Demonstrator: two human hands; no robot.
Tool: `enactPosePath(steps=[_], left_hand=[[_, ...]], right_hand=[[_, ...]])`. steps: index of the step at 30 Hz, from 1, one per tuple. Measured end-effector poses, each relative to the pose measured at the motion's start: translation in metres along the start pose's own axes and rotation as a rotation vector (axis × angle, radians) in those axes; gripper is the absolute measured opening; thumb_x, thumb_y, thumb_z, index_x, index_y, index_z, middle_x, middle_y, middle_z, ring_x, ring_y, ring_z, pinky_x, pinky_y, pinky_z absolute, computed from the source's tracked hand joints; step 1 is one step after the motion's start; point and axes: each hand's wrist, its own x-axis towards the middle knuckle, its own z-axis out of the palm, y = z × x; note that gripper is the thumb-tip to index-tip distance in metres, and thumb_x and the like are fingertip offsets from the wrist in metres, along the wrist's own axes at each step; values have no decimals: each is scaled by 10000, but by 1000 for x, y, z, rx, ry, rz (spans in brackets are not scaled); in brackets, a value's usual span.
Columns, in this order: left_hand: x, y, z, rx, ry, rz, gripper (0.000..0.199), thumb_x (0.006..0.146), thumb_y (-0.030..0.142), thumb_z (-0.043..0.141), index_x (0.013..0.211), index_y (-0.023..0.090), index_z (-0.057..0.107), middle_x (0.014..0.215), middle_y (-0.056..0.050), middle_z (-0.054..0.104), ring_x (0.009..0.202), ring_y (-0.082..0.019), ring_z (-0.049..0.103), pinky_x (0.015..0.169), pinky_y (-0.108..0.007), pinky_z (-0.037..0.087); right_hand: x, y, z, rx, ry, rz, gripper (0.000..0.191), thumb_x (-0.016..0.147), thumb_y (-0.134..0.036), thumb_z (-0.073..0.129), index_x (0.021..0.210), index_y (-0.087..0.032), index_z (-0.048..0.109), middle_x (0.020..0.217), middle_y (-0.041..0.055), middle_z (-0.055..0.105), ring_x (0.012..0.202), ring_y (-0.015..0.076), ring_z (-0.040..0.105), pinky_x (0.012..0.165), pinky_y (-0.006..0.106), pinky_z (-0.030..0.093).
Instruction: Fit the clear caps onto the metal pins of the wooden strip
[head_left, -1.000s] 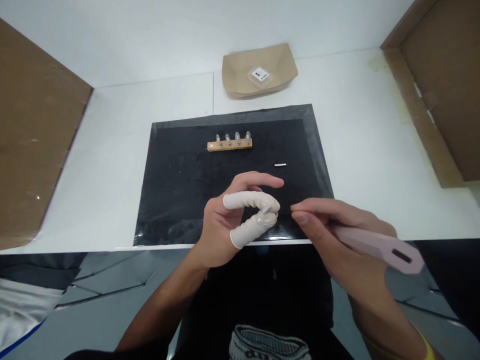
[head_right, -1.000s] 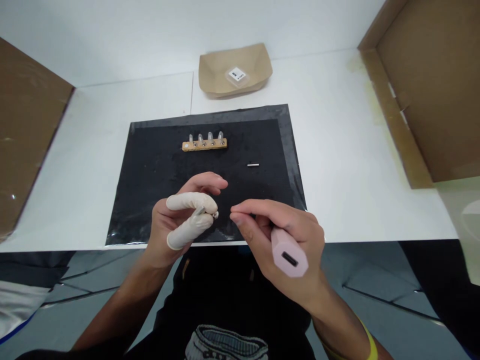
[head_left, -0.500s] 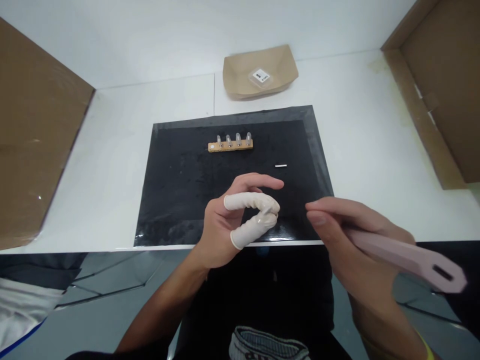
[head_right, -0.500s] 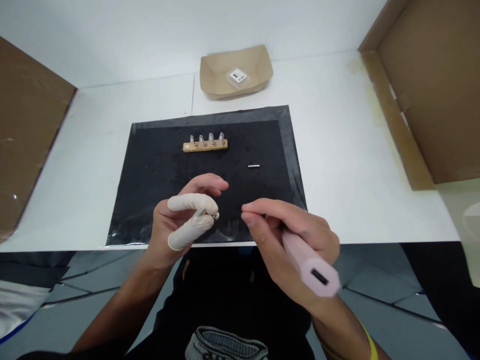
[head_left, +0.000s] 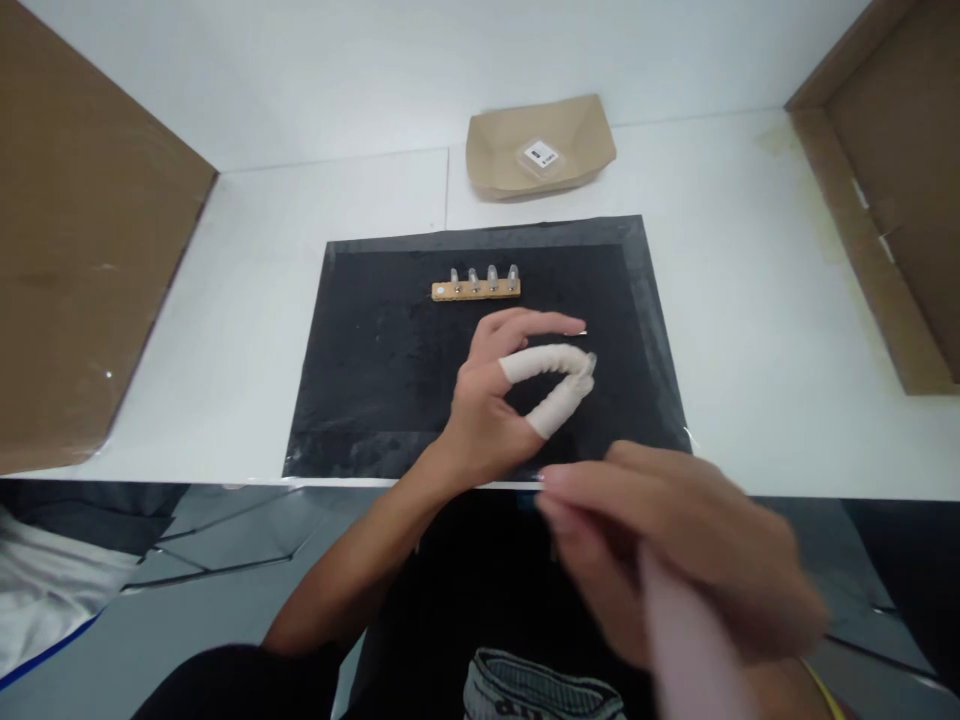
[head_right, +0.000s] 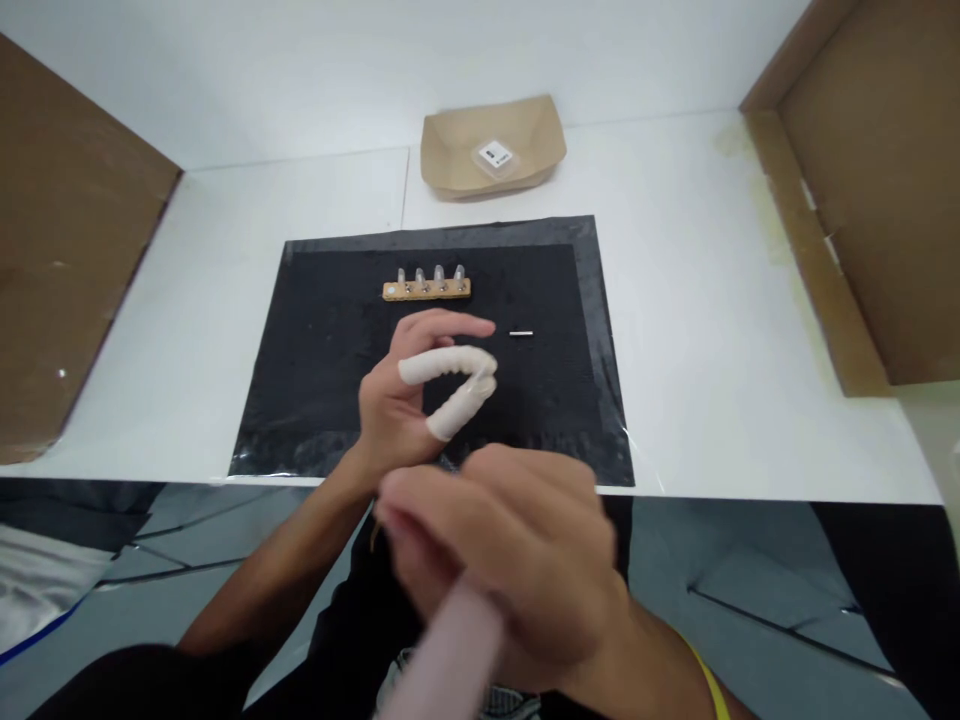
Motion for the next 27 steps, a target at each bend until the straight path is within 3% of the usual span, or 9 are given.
enactPosePath(steps=[5, 11, 13, 14, 17, 20, 23, 25, 27], left_hand=[[38, -7, 30, 158, 68, 142, 50, 873, 203, 785, 849, 246, 790, 1170, -74, 787, 1212, -299, 631, 1127, -564, 458], [80, 4, 40, 323, -20, 67, 380, 971, 246, 522, 734, 109, 786, 1297, -59, 734, 1412, -319, 538, 971, -422, 542], [89, 5, 43, 325, -171, 116, 723, 800, 322, 10, 307, 16, 440, 1379, -39, 614, 1363, -406, 476, 631, -290, 440], [92, 4, 44, 222, -299, 224, 690, 839, 323, 82, 236, 53, 279, 1349, -69, 645, 1353, -411, 497, 551, -265, 410], [97, -1, 49, 34, -695, 522, 337, 606, 227, -120, 347, 69, -266, 1155, -46, 663, 1057, -320, 645, 472, -350, 211], [97, 1, 48, 46, -963, 593, 258, 515, 165, -161, 541, 105, -410, 1193, -17, 614, 993, -255, 625, 513, -427, 224], [94, 9, 44, 283, -605, 284, 337, 658, 224, -90, 438, 129, -328, 1307, 6, 605, 1218, -342, 557, 529, -374, 291], [92, 14, 41, 376, -194, 33, 614, 840, 285, 135, 287, 136, -84, 1348, 3, 639, 1392, -338, 452, 672, -352, 440], [90, 16, 40, 317, -4, -119, 684, 920, 279, 353, 275, 104, 207, 1461, 21, 585, 1477, -306, 392, 878, -386, 489]], right_hand=[[27, -49, 37, -64, -161, -432, 277, 974, -147, 563, 863, -144, 817, 521, -26, 564, 456, 95, 507, 379, 285, 387], [0, -37, 47, -253, -256, -444, 314, 926, -30, 504, 1050, -36, 793, 594, 23, 586, 472, 161, 537, 394, 344, 350], [-9, -17, 40, -360, -224, -457, 204, 957, -80, 614, 1068, -49, 782, 576, -2, 570, 467, 153, 531, 419, 346, 360], [-12, -8, 37, -408, -205, -463, 179, 968, -94, 630, 1064, -64, 778, 576, -9, 567, 466, 148, 525, 437, 346, 365], [-21, 12, 30, -449, -160, -452, 121, 993, -160, 676, 1057, -98, 758, 606, -20, 601, 507, 137, 561, 509, 337, 422], [-30, 23, 25, -377, -140, -388, 153, 974, -154, 710, 1115, -106, 740, 718, 7, 700, 578, 142, 642, 569, 328, 483], [-35, 27, 22, -257, -136, -263, 258, 956, -120, 702, 1212, -142, 726, 804, 30, 755, 618, 168, 697, 579, 334, 526], [-35, 27, 20, -146, -134, -150, 312, 963, -120, 684, 1264, -195, 716, 889, 36, 787, 673, 183, 735, 605, 330, 569], [-34, 27, 18, -69, -120, -56, 311, 978, -147, 677, 1275, -231, 719, 988, 38, 808, 744, 189, 768, 660, 315, 610]])
